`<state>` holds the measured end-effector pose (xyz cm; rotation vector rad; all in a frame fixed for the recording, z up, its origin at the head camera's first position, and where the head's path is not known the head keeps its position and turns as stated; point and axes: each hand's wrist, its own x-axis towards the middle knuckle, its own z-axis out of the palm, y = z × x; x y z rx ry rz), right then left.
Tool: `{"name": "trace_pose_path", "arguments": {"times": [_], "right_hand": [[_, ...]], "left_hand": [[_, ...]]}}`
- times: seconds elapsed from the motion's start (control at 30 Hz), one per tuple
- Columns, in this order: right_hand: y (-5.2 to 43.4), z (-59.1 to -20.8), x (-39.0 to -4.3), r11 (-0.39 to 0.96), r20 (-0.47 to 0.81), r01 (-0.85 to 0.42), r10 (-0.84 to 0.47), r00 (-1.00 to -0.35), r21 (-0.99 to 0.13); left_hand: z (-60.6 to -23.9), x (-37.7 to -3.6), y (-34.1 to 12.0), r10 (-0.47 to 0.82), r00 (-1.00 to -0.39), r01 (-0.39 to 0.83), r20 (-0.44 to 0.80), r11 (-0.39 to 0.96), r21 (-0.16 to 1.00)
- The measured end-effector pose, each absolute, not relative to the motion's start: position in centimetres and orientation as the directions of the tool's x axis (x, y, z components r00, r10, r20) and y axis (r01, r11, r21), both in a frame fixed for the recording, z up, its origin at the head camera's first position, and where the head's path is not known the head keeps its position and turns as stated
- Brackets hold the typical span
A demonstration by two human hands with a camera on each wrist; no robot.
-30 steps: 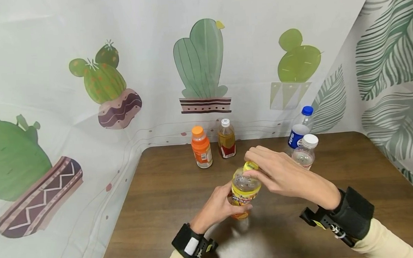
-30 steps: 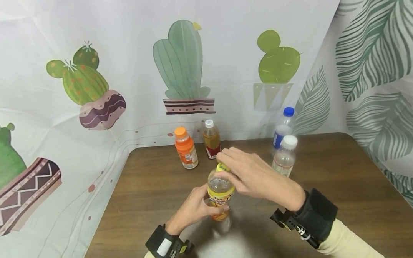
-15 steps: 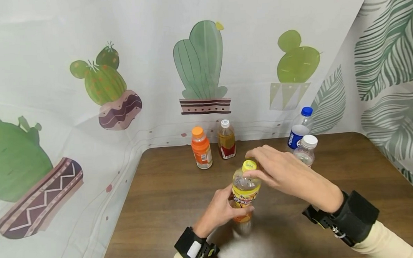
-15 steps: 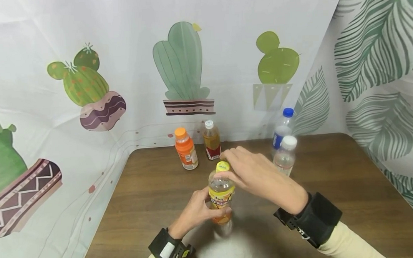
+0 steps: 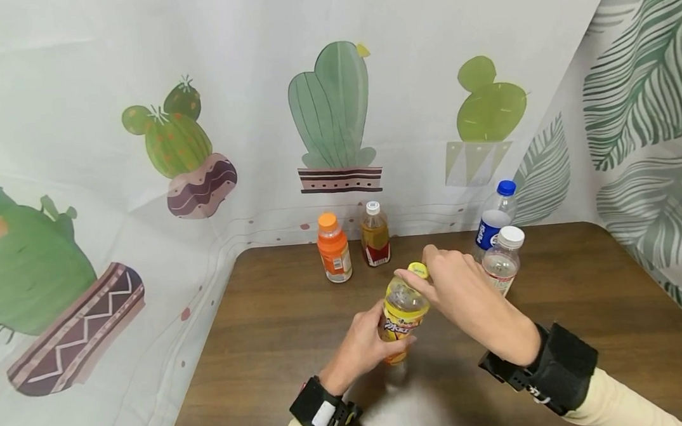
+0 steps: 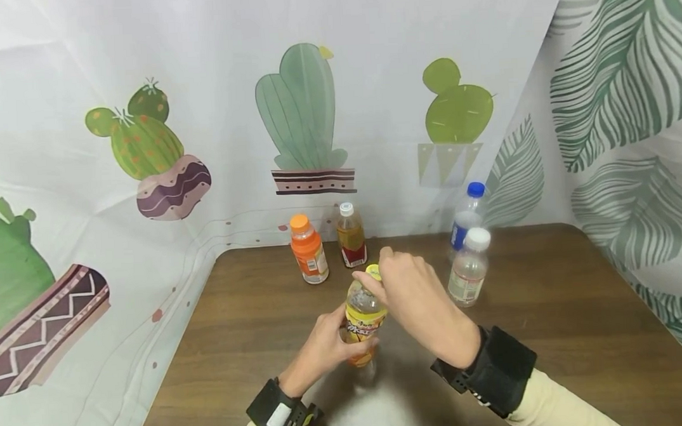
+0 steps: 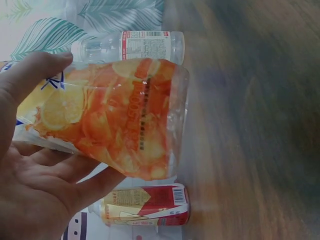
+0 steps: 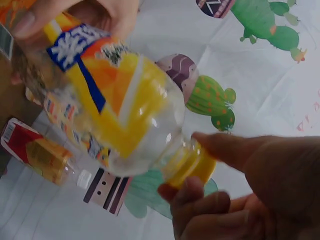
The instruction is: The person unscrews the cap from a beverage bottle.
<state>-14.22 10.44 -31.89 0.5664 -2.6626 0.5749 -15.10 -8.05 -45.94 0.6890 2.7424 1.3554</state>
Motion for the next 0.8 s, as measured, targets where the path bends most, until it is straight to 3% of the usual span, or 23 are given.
{"name": "trace_pose_path", "arguments": {"times": [0.43, 0.8], "right_hand": [[9.95, -32.46, -14.82, 0.857, 0.388, -0.358, -0.208, -0.898, -0.371], [9.68, -32.75, -14.97, 0.823, 0.516, -0.458, -0.247, -0.82, -0.336]], "left_hand": [[-46.22, -15.1, -7.88, 0.356, -0.903, 0.41, 0.24, 0.546, 0.731], [-45.83, -15.28, -7.99, 0.349, -0.895, 0.419, 0.279, 0.435, 0.797]]}}
